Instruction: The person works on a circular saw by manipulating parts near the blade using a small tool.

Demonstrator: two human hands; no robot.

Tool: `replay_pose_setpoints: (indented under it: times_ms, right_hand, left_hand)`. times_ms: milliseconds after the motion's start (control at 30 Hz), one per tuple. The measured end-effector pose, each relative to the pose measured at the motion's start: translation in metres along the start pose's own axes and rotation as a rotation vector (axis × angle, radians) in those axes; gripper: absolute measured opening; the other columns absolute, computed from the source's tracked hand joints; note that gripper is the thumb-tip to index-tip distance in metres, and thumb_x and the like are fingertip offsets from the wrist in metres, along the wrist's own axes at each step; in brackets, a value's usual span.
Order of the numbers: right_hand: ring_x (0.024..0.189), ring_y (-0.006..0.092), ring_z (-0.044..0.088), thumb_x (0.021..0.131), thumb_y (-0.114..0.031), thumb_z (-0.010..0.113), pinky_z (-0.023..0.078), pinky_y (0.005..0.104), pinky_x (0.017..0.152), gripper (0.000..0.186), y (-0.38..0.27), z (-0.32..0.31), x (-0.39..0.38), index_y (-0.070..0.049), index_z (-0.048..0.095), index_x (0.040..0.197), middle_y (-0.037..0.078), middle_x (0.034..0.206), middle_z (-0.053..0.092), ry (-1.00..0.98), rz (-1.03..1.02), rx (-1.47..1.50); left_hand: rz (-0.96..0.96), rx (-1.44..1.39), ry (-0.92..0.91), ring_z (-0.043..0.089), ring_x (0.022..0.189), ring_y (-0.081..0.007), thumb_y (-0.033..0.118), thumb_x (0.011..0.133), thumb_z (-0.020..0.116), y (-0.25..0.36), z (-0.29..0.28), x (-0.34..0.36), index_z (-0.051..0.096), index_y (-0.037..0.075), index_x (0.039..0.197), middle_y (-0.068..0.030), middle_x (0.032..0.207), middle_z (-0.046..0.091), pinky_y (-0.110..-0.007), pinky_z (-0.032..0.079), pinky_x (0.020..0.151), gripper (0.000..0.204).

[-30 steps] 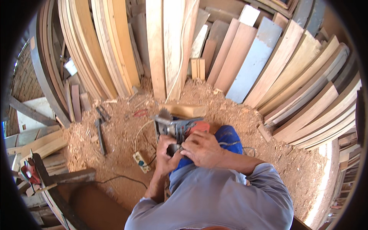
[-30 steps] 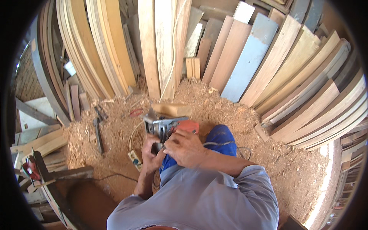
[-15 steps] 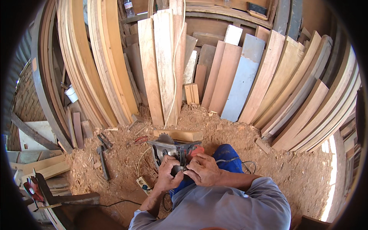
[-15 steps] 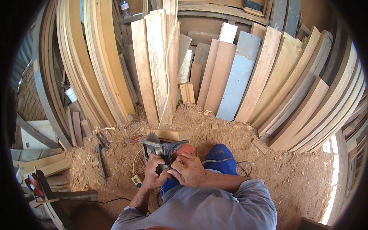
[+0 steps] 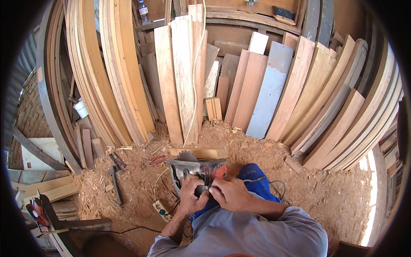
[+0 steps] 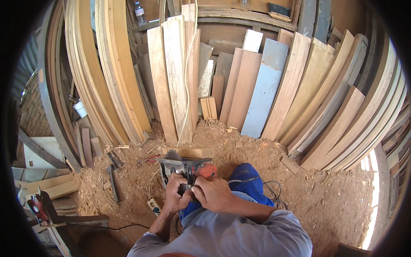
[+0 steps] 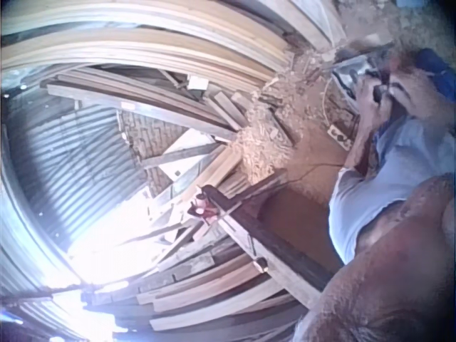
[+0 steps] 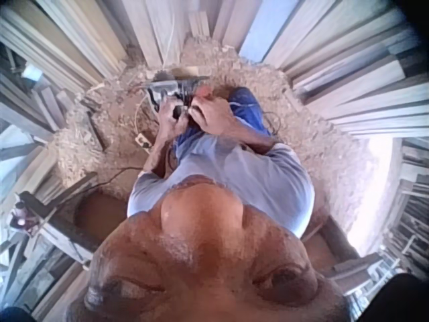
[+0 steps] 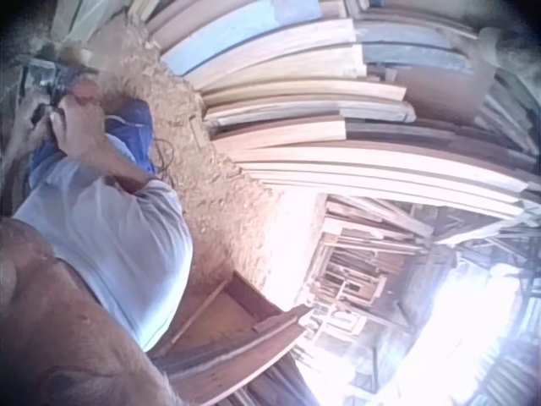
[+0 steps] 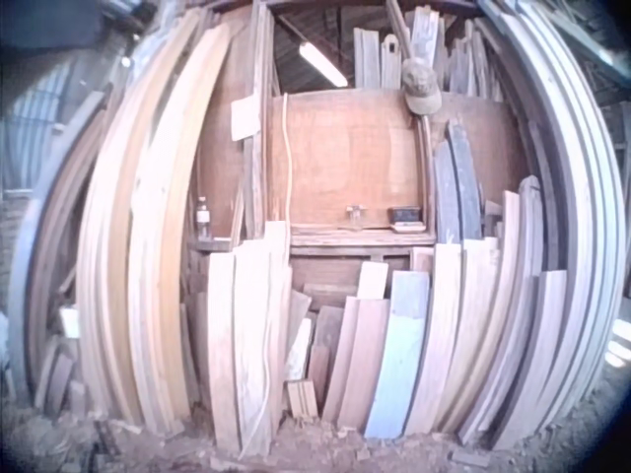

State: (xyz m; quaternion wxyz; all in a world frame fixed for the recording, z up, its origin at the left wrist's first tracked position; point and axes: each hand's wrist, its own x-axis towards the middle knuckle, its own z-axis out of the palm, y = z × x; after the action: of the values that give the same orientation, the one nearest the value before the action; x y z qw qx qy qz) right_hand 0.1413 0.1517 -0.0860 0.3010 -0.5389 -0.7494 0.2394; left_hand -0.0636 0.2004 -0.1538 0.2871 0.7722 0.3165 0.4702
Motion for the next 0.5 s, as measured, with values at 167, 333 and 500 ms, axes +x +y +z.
replay_pose_setpoints:
  times_ms: [167,333,500]
  right_hand:
    - [0.092,0.0394,0.070,0.094,-0.026,0.079,0.056,0.0514,0.083,0.028,0.020,-0.009,0.002,-0.005,0.070,0.110,0.015,0.099,0.071,0.091,-0.283,-0.147]
    - [0.082,0.0327,0.070,0.095,-0.025,0.078,0.057,0.0464,0.068,0.021,0.034,-0.009,0.012,-0.007,0.068,0.101,0.012,0.091,0.070,0.165,-0.434,-0.207]
    - [0.069,0.0310,0.067,0.094,-0.025,0.079,0.054,0.0440,0.059,0.022,0.046,-0.008,0.018,-0.007,0.067,0.088,0.010,0.076,0.066,0.152,-0.490,-0.203]
  left_hand:
    - [-0.058,0.003,0.020,0.059,0.092,-0.0321,0.006,0.076,0.076,0.005,0.006,0.011,0.064,0.010,0.103,-0.0110,0.096,0.060,-0.045,0.042,0.085,0.030]
    - [-0.077,0.001,0.024,0.059,0.092,-0.0298,0.007,0.076,0.076,0.004,0.011,0.017,0.065,0.010,0.102,-0.0089,0.095,0.060,-0.043,0.039,0.087,0.028]
    - [-0.010,0.046,0.000,0.060,0.093,-0.0299,0.007,0.076,0.077,0.003,0.013,0.020,0.064,0.011,0.103,-0.0081,0.094,0.061,-0.044,0.037,0.086,0.030]
